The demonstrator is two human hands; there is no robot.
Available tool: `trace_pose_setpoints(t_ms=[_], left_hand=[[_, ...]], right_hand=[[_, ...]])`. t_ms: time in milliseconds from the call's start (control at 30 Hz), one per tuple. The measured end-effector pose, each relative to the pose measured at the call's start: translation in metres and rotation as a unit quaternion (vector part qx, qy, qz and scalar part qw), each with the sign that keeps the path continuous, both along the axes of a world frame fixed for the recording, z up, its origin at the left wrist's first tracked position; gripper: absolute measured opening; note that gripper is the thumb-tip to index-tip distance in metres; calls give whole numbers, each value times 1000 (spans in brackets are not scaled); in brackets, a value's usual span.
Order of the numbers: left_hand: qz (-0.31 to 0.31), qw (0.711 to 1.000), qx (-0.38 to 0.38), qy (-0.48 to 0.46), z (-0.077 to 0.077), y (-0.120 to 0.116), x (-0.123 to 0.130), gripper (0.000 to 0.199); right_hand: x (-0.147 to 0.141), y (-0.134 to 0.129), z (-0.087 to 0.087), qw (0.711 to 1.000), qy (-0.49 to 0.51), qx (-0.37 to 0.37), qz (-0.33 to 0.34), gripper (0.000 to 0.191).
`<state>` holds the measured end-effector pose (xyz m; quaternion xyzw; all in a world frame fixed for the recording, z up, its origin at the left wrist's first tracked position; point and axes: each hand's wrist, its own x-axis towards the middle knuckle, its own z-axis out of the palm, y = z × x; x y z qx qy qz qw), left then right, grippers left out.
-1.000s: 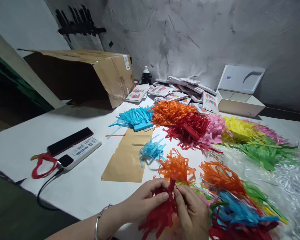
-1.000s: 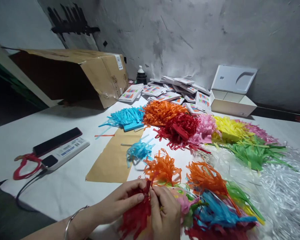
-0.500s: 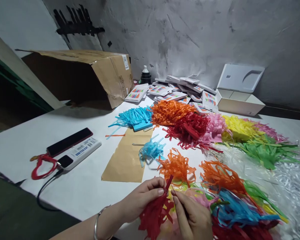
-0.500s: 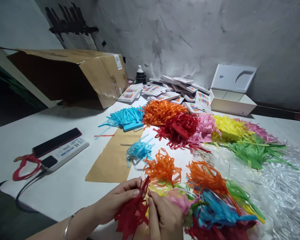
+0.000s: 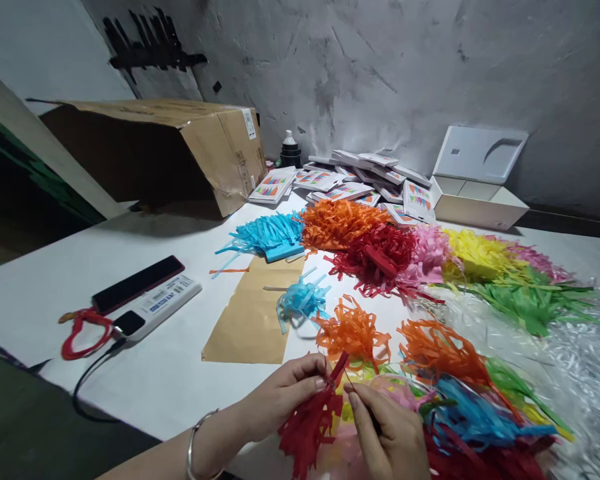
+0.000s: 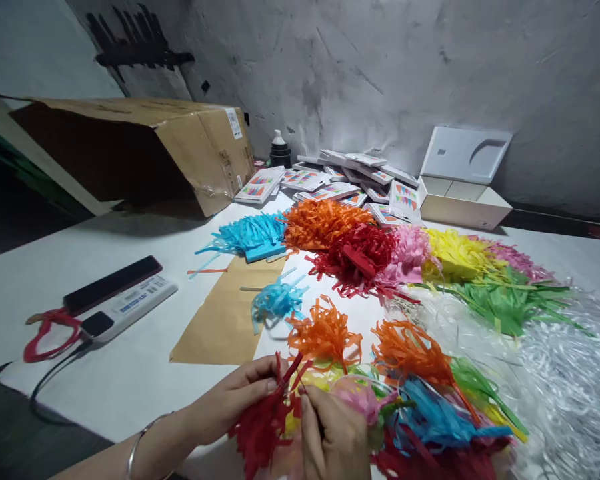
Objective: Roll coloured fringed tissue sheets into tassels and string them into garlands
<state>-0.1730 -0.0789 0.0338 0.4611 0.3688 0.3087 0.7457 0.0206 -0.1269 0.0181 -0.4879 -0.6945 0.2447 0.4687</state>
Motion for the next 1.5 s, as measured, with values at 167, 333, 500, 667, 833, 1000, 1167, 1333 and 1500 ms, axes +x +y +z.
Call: trace_pose_setpoints(t_ms=[167,333,500,667,833,1000,1167,1333,1500], left_hand=[[-104,948,240,181,20,7,-6,24],[-198,878,358,249,34,11,-7,15],[-199,873,382,229,32,8,-5,19],[-67,923,330,187,18,6,2,30],[11,913,367,175,13,11,3,36],[157,897,372,179,32,28,-11,28],[-2,869,465,169,41,21,16,20],[-96,845,511,129,35,36,45,19],[-175,693,631,302,2,81,65,14]], right_hand=[[8,0,-2,998,-56,-9,37,24],[14,5,0,985,4,-163,53,26],[9,4,-9,912,228,-334,68,41],[-3,0,-13,918,226,-315,83,37],[10,0,-9,980,19,-174,94,26],[64,-1,1,977,-211,-20,11,17],[60,-1,16,978,-190,91,-8,42],[43,-5,16,999,-24,-20,34,20],[75,-12,10,988,113,-16,-103,19]])
